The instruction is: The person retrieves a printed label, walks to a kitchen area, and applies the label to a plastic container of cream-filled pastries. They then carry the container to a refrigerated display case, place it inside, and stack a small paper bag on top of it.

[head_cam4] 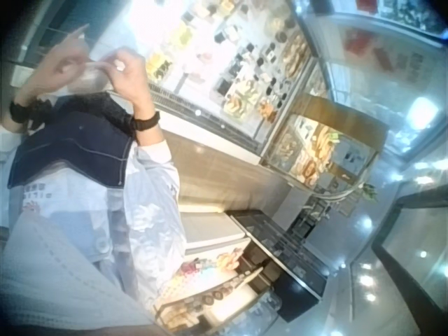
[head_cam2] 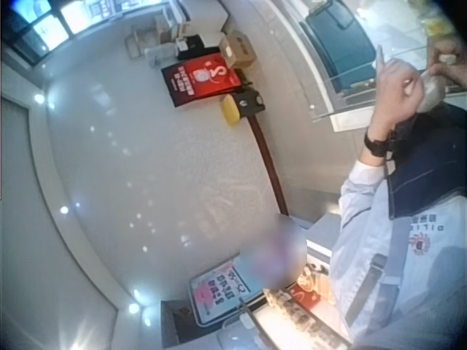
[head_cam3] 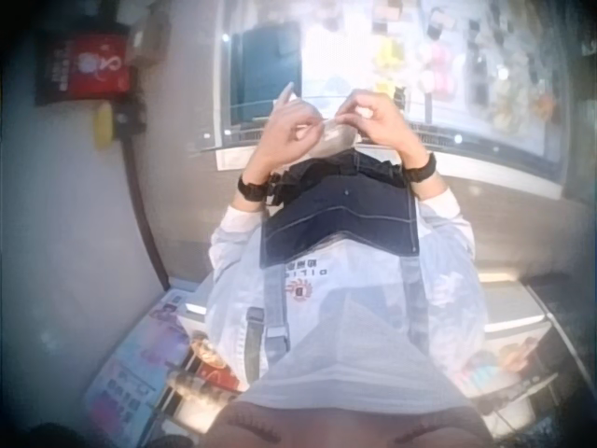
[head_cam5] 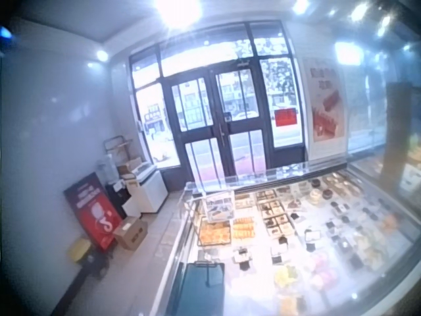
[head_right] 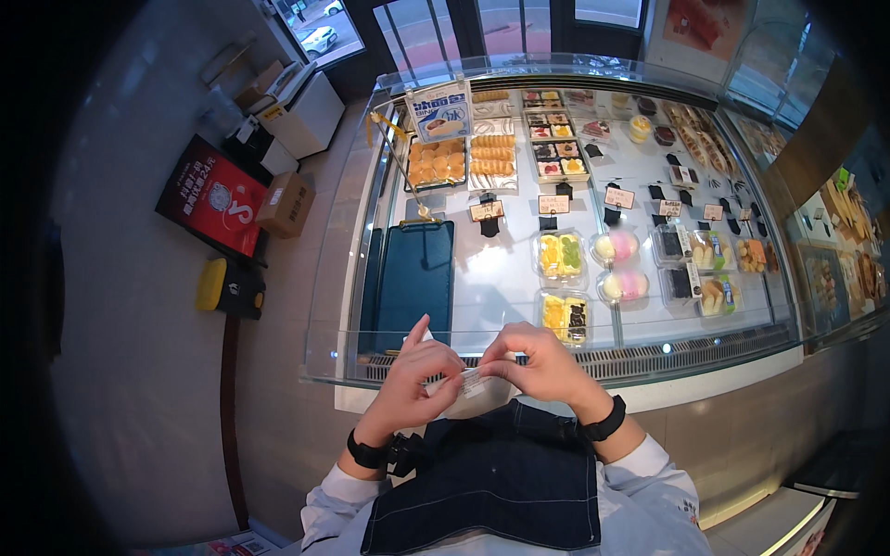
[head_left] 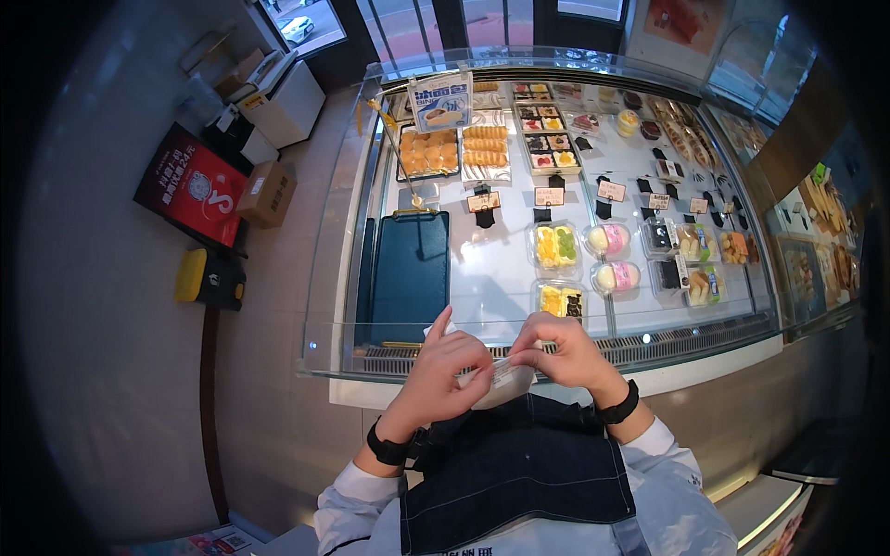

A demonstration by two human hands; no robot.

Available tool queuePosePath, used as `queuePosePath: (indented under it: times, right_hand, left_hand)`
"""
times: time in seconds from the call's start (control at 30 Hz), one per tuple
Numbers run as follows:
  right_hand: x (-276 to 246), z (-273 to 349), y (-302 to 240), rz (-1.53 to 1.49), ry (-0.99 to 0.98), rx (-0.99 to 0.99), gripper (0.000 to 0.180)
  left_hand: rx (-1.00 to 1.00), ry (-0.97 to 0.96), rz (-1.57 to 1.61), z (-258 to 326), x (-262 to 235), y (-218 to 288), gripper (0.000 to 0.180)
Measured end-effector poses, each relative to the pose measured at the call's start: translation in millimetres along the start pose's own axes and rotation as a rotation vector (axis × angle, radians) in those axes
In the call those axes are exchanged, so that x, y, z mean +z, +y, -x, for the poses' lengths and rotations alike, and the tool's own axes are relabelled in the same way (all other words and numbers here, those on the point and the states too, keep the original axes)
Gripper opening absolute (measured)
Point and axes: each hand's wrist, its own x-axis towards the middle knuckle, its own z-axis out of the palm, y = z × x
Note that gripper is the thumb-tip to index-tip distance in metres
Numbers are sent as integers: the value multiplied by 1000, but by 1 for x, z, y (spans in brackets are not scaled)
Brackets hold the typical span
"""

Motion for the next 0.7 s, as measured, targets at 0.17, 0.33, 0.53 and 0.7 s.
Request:
queuePosePath:
  times: [0.17,0.33,0.53,0.7]
  right_hand:
    - [5,-1,-1,140,186,-90,10]
    - [6,-5,-10,274,163,-221,21]
    - [9,-4,-18,546,238,-497,31]
    - [7,3,-24,722,328,-640,24]
  left_hand:
    - [-98,166,-105,2,14,3,10]
    - [59,344,-272,4,16,0,8]
    - [328,453,-578,10,16,4,3]
    - [380,479,-701,15,9,9,9]
